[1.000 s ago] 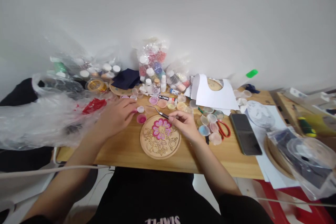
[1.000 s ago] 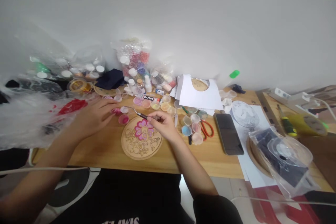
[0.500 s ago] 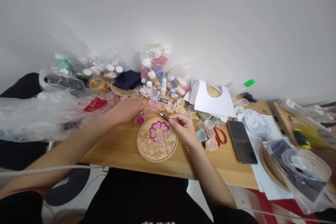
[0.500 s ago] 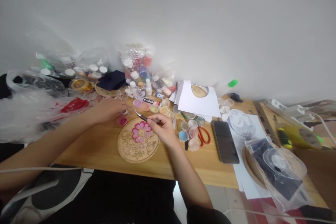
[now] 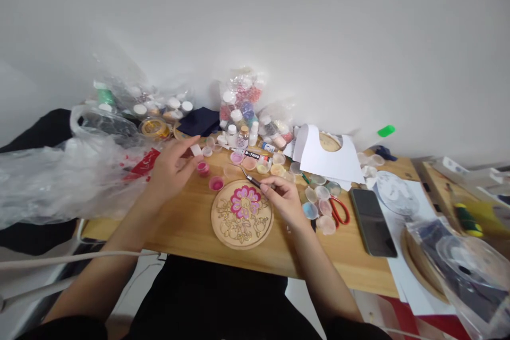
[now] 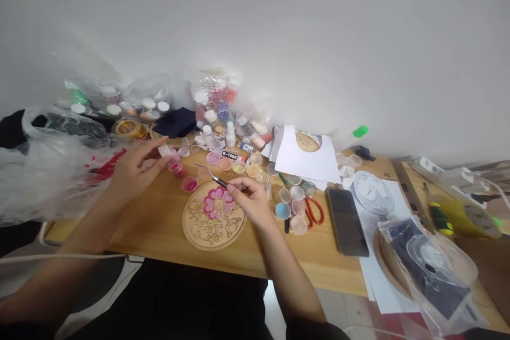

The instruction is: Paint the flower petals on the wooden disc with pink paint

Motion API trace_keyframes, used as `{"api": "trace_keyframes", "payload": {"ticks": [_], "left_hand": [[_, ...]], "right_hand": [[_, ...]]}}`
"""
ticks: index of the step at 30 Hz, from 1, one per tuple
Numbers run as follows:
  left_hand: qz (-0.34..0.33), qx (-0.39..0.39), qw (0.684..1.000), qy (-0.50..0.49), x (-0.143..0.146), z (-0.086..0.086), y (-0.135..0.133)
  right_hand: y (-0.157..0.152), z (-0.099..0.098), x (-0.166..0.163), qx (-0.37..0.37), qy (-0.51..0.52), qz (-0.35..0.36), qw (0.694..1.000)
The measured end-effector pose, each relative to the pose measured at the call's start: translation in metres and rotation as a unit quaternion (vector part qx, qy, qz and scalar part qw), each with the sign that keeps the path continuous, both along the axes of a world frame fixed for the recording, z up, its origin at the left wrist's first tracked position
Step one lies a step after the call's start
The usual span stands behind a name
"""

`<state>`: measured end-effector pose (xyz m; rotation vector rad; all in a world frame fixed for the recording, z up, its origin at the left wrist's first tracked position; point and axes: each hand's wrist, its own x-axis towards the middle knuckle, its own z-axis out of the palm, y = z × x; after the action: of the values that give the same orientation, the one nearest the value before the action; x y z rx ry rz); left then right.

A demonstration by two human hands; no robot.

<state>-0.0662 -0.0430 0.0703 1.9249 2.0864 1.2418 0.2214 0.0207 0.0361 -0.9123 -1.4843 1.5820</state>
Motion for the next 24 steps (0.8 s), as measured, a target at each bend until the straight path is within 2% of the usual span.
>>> {"api": "trace_keyframes", "payload": {"ticks": [4,9,19,24], "left_hand": [[0.013,0.013,1.000,-0.026,0.007,-0.013,-0.006],[0.066,-0.050,0.992,-0.096,0.014,-0.021,-0.010],[0.047,-0.106,0.990,-0.084,0.016,-0.021,-0.011],[0.037,-0.108,0.990,-0.086,0.016,-0.024,-0.010]], "right_hand": [[0.000,0.000,-0.001,0.004,-0.005,0.001,1.000],[-0.002,0.002,-0.002,-0.019,-0.002,-0.008,1.000],[-0.002,0.002,-0.002,-0.026,0.004,-0.013,1.000],[-0.002,0.001,-0.001,-0.018,-0.008,-0.005,1.000]]}}
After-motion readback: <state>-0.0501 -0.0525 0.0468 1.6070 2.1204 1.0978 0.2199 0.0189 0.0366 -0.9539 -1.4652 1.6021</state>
